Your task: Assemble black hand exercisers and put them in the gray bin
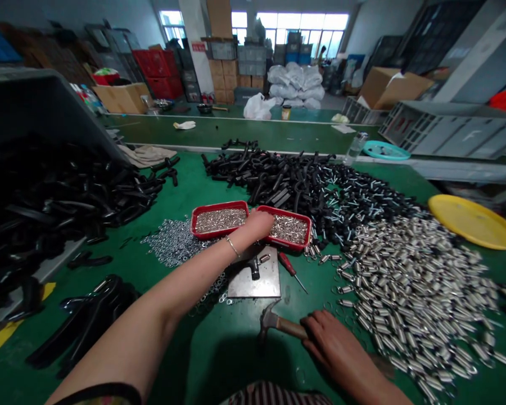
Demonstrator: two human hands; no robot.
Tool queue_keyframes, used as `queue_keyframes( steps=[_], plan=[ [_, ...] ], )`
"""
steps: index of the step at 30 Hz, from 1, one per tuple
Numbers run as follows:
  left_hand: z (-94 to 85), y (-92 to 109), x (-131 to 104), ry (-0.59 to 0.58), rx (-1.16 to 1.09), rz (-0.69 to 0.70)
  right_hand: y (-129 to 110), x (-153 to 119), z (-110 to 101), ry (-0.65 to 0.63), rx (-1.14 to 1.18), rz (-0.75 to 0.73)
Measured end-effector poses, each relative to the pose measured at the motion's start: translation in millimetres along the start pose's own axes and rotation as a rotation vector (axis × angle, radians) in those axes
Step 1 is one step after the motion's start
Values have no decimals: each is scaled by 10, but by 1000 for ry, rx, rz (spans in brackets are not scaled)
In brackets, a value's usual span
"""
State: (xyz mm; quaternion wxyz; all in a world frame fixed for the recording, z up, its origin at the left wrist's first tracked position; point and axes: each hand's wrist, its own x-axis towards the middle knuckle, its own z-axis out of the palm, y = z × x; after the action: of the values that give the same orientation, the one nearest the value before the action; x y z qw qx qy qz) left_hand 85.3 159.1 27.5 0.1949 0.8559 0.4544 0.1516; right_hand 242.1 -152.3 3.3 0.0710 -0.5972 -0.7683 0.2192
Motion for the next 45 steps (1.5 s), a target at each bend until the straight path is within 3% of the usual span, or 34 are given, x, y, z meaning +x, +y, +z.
queue_keyframes(
  steps=[6, 10, 12, 15, 18, 21, 28, 32, 35, 41, 45],
  plan=[
    [-149, 53, -225, 141, -45, -38, -115, 71, -73, -137, 247, 24],
    [-298, -99, -519, 322, -309, -17, -38, -35, -226, -67, 423, 73],
    [-329, -206, -769, 306, -367, 1, 90, -120, -255, -51, 531, 203],
    [-301, -313, -1146, 185, -390, -45, 273, -174, -243, -52, 602, 420],
    [-215, -338, -1349, 96, -351, -87, 316, -78, -232, 162, 485, 427],
    [-127, -327, -1355, 90, -231, -74, 209, 117, -253, 304, 499, 415],
    [96, -286, -1282, 69, 138, -40, -23, 483, -192, 118, 664, 265],
    [160, -292, -1291, 79, 333, 219, -23, 581, -95, 30, 840, 315],
    [141, -304, -1329, 29, 352, 344, -14, 662, -159, 87, 670, 248],
    [158, -314, -1645, 89, 110, 100, -220, 825, -488, 248, 312, 66],
    [227, -328, -1750, 65, 26, 109, -218, 1055, -456, 160, 131, 59]
  ],
)
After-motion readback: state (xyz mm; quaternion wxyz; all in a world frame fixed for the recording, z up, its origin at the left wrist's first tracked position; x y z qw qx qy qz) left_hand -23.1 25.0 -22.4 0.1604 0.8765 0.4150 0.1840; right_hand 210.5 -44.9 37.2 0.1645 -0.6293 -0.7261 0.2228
